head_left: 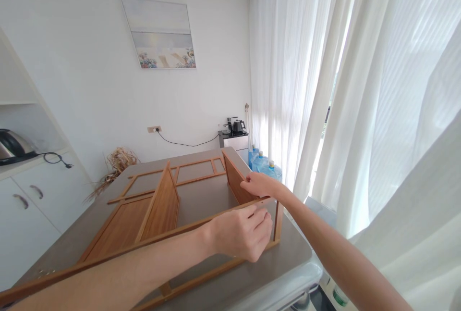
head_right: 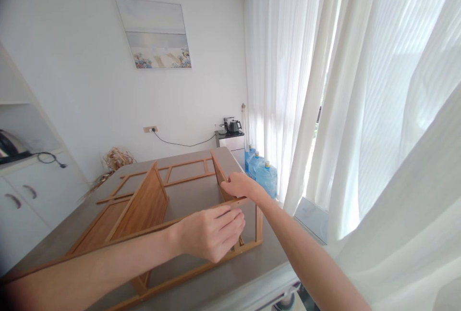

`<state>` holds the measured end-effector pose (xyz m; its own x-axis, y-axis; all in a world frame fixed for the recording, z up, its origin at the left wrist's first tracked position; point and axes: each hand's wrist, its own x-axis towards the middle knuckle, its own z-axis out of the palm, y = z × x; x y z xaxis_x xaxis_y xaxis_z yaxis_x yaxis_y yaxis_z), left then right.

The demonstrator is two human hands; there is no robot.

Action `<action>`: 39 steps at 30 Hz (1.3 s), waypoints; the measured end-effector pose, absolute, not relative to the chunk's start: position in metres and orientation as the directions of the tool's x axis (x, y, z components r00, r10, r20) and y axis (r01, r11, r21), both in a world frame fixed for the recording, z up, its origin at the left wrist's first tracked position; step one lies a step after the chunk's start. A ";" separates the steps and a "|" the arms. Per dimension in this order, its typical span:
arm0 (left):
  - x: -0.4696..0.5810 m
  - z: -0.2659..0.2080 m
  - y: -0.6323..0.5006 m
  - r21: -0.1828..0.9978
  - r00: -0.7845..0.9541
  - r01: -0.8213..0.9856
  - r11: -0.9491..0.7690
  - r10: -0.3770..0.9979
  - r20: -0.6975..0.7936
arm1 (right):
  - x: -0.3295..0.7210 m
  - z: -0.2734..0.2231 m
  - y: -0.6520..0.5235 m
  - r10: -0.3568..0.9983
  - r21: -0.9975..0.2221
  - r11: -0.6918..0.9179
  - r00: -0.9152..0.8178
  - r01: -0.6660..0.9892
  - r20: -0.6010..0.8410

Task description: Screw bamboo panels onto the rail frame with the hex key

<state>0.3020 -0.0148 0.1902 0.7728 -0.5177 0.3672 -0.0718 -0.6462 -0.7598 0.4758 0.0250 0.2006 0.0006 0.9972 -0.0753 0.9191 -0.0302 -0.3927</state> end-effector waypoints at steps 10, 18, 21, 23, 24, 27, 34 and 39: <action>0.303 0.193 -0.007 -0.772 0.821 0.002 -0.636 -0.439 0.363 | 0.474 0.201 0.025 0.998 -0.351 -0.033 0.014 0.936 -0.058; 0.304 0.193 -0.011 -0.753 0.832 0.013 -0.658 -0.411 0.373 | 0.476 0.199 0.027 0.999 -0.367 -0.020 0.000 0.930 -0.054; 0.306 0.192 -0.009 -0.753 0.825 0.008 -0.659 -0.421 0.378 | 0.477 0.198 0.027 0.999 -0.369 -0.015 -0.003 0.929 -0.048; 0.307 0.191 -0.009 -0.759 0.825 0.010 -0.651 -0.423 0.375 | 0.476 0.199 0.027 0.999 -0.369 -0.015 -0.003 0.929 -0.047; 0.307 0.191 -0.009 -0.761 0.825 0.016 -0.649 -0.421 0.377 | 0.476 0.199 0.027 0.999 -0.370 -0.015 -0.002 0.929 -0.047; 0.307 0.192 -0.009 -0.762 0.819 0.030 -0.647 -0.421 0.390 | 0.475 0.201 0.025 0.999 -0.376 -0.018 0.000 0.926 -0.049; 0.304 0.192 -0.008 -0.752 0.837 0.020 -0.659 -0.401 0.373 | 0.476 0.202 0.024 0.999 -0.397 -0.035 0.015 0.917 -0.052; 0.303 0.188 -0.002 -0.748 0.839 0.007 -0.664 -0.403 0.366 | 0.477 0.202 0.025 0.998 -0.421 -0.043 0.019 0.906 -0.061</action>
<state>0.3032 -0.0023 0.1884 0.8392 -0.4026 0.3656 0.0073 -0.6638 -0.7478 0.4771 0.0246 0.2017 0.0191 0.9980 -0.0609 0.9062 -0.0430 -0.4207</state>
